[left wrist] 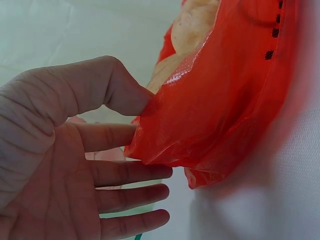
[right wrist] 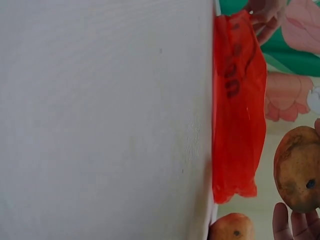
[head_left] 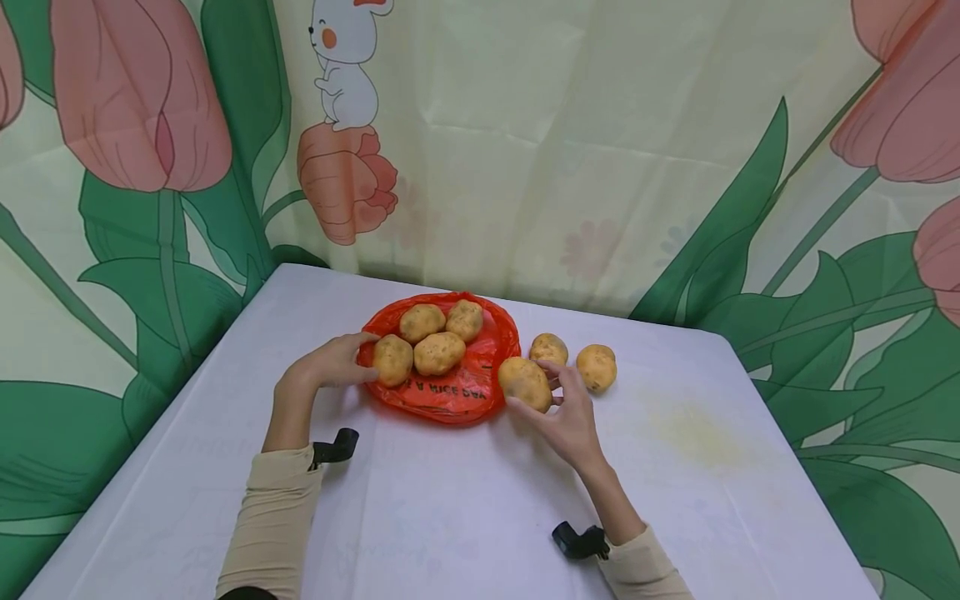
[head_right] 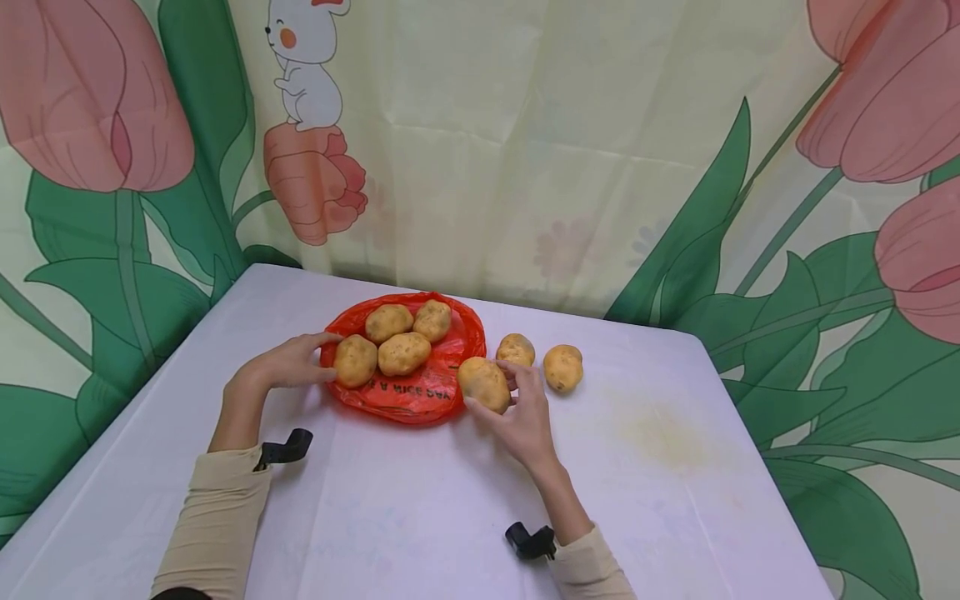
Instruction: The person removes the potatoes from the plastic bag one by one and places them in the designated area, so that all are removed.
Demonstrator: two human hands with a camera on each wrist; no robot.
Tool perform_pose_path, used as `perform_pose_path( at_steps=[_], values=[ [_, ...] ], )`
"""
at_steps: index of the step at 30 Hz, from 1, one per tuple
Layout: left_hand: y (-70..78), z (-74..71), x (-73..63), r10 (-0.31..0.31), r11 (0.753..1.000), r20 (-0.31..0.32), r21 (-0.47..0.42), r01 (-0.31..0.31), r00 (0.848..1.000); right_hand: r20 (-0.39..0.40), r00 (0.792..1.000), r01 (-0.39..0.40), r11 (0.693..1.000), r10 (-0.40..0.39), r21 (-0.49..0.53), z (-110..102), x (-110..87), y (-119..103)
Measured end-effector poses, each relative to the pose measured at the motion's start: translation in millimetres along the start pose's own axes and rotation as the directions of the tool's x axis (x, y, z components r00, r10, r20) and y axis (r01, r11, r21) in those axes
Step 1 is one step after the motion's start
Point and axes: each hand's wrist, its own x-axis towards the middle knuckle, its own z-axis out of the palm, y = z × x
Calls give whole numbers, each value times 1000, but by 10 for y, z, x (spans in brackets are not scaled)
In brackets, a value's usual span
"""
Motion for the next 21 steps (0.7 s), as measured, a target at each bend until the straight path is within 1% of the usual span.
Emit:
perform_pose_path(
  at_steps=[8,15,21],
  values=[
    [11,-12,5,5,1000,2,-5,-5,1000,-51,996,-78,997,77,-23,-167,19,101],
    [16,-10,-2,-1,1000,4,-1,1,1000,-111,987,-116,993,114,-10,-284,35,214],
    [14,-7,-7,-13,1000,6,-1,13,1000,-153,979,-138,990,132,-27,-359,45,302]
  ],
)
